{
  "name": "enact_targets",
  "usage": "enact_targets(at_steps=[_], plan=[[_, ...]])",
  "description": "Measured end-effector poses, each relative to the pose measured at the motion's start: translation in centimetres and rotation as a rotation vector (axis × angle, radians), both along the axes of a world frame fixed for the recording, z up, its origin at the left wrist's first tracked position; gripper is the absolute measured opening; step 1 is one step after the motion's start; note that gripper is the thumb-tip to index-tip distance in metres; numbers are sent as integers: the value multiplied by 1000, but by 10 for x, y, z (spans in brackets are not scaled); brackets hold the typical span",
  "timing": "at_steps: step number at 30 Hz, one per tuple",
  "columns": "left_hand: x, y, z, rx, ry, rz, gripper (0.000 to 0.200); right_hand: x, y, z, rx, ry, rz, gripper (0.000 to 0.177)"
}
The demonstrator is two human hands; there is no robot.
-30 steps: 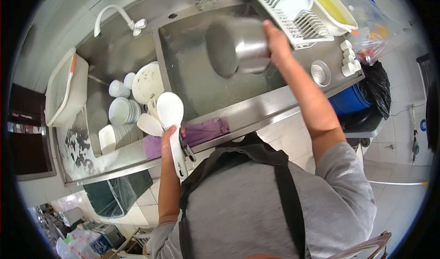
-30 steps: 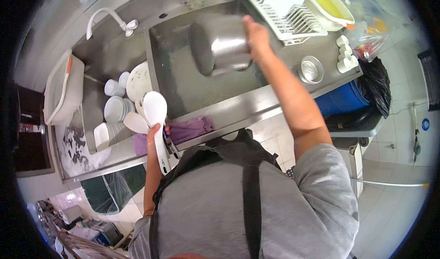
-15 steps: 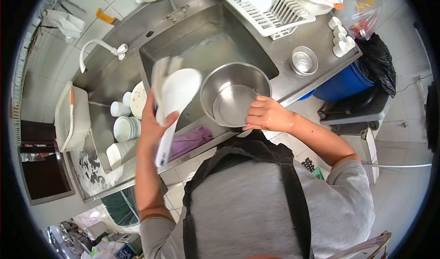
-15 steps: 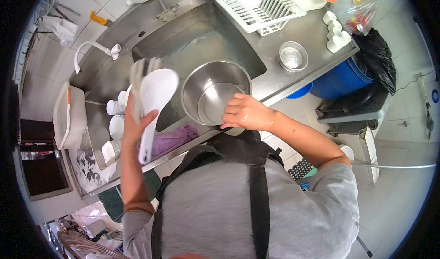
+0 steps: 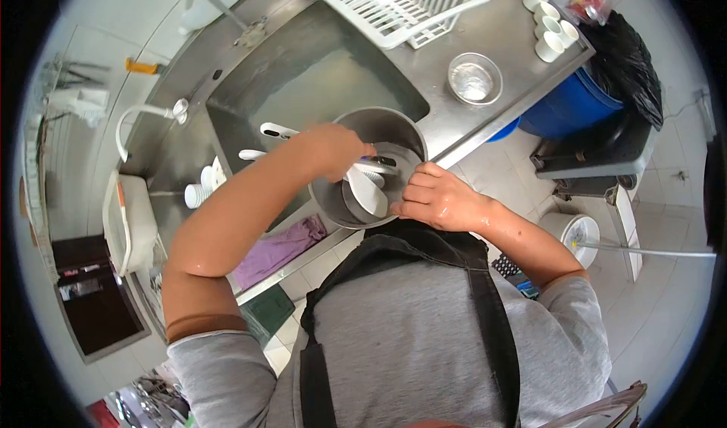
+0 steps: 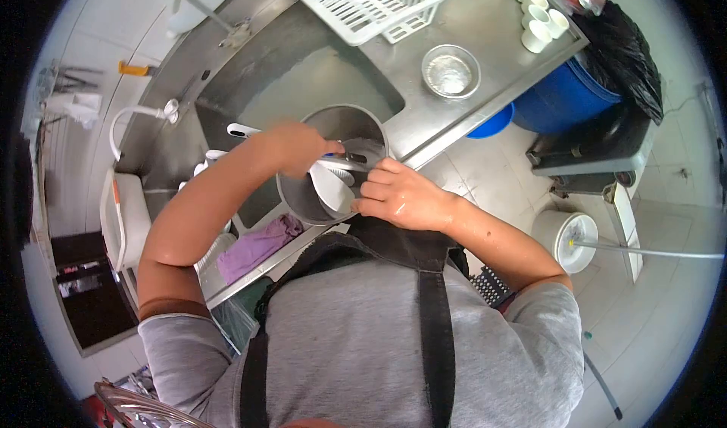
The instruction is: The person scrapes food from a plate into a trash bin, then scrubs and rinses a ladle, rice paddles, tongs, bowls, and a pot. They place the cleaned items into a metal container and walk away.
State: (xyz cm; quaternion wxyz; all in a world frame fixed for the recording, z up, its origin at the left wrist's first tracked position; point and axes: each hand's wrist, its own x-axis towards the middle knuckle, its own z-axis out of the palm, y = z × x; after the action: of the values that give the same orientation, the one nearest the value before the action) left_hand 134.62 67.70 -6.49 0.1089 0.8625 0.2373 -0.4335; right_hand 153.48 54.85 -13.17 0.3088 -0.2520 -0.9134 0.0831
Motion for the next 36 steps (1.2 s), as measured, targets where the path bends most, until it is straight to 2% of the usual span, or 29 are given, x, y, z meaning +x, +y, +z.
enact_targets(at_steps=[6,8,9,11,12,14,15,17,18,20,21,23,24,26,30,32,34,36], plan=[[45,7,-1,-45,-33,-94,79,44,-15,10,-52,-49,-82,21],[43,18,-6,116,-588,-517,76,56,-20,15,-95,12,-132,20],[53,24,3,117,-594,-522,76,63,-23,16,-95,6,-137,20],[83,47,34,-288,-748,-55,68,78,-28,18,-135,-47,-142,22],[96,58,36,-287,-752,-60,68,86,-33,19,-158,-85,-152,25],[118,81,37,-108,-763,50,56,101,-43,22,-221,-107,-198,22],[125,97,17,-109,-769,50,56,109,-49,22,-287,-123,-238,20],[137,129,-52,9,-977,-576,47,126,-66,15,-275,-178,-332,17],[140,130,-75,9,-982,-574,47,130,-72,13,-262,-173,-351,17],[152,125,-107,159,-1078,-874,38,136,-78,11,-254,-173,-364,17],[157,122,-113,158,-1082,-869,38,138,-79,12,-238,-167,-394,17],[168,120,-122,120,-876,-773,32,146,-79,10,-220,-159,-428,17],[172,118,-116,119,-878,-778,32,151,-79,9,-215,-157,-443,17],[177,115,-102,7,-1034,-228,27,158,-79,7,-216,-150,-465,17],[173,130,-10,-611,-1235,488,25,167,-73,0,-204,-130,-450,16],[148,126,23,-622,-1421,715,31,168,-66,1,-190,-122,-416,15],[100,116,34,-674,-1642,976,40,169,-57,2,-179,-102,-400,15],[46,92,29,-712,-1845,1111,51,170,-49,1,-184,-75,-370,15]])
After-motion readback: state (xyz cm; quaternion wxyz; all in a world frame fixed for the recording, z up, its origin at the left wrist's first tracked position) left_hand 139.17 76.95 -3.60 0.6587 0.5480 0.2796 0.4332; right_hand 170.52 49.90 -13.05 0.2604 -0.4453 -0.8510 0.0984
